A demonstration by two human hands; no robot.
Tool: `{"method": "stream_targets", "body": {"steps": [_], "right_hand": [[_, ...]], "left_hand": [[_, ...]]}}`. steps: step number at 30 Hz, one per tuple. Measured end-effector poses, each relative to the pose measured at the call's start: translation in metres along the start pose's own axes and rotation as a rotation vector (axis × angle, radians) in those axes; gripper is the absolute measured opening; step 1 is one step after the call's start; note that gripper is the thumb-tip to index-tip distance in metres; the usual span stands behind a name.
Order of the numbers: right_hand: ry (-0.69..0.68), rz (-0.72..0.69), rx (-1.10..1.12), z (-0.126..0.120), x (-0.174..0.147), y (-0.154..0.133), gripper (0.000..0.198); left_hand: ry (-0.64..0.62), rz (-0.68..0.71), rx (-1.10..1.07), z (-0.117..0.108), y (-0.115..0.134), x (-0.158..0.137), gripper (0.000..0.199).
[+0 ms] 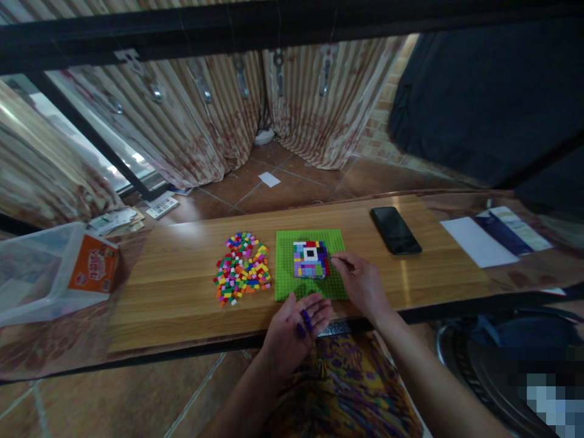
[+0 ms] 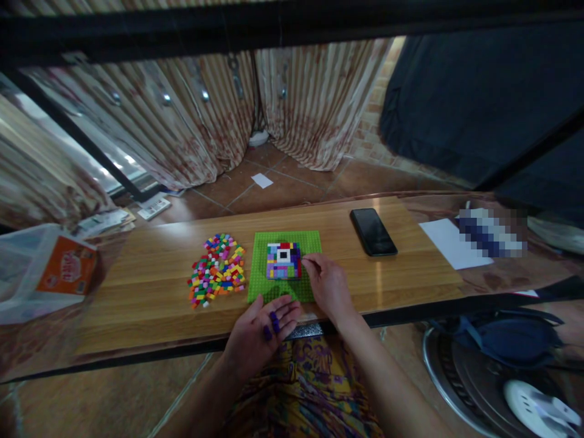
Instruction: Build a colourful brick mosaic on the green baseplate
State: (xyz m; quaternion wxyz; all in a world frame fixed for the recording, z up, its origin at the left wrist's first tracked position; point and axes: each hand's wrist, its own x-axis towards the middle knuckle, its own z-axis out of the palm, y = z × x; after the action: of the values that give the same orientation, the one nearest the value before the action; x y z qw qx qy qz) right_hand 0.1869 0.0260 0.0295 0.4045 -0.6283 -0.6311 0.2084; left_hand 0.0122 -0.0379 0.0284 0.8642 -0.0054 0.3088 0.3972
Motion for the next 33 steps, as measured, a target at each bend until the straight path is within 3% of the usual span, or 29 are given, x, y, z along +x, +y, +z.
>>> {"method": "stream_targets", "body": {"steps": [9, 21, 33], "right_hand": [[-0.047, 0.001, 0.004, 0.006, 0.013, 0.001, 0.02], [-0.025, 0.235, 0.4, 0.013, 0.01, 0.013, 0.029], [-0.007, 0.385, 0.634, 0.022, 0.016, 0.008, 0.029]], "left_hand": [[0.043, -0.036, 0.011, -0.006, 0.0, 0.001, 0.046], [-0.001, -0.044, -0.012, -0.009, -0.002, 0.002, 0.042], [-0.008, -0.045, -0.012, -0.012, -0.004, 0.002, 0.043]]}}
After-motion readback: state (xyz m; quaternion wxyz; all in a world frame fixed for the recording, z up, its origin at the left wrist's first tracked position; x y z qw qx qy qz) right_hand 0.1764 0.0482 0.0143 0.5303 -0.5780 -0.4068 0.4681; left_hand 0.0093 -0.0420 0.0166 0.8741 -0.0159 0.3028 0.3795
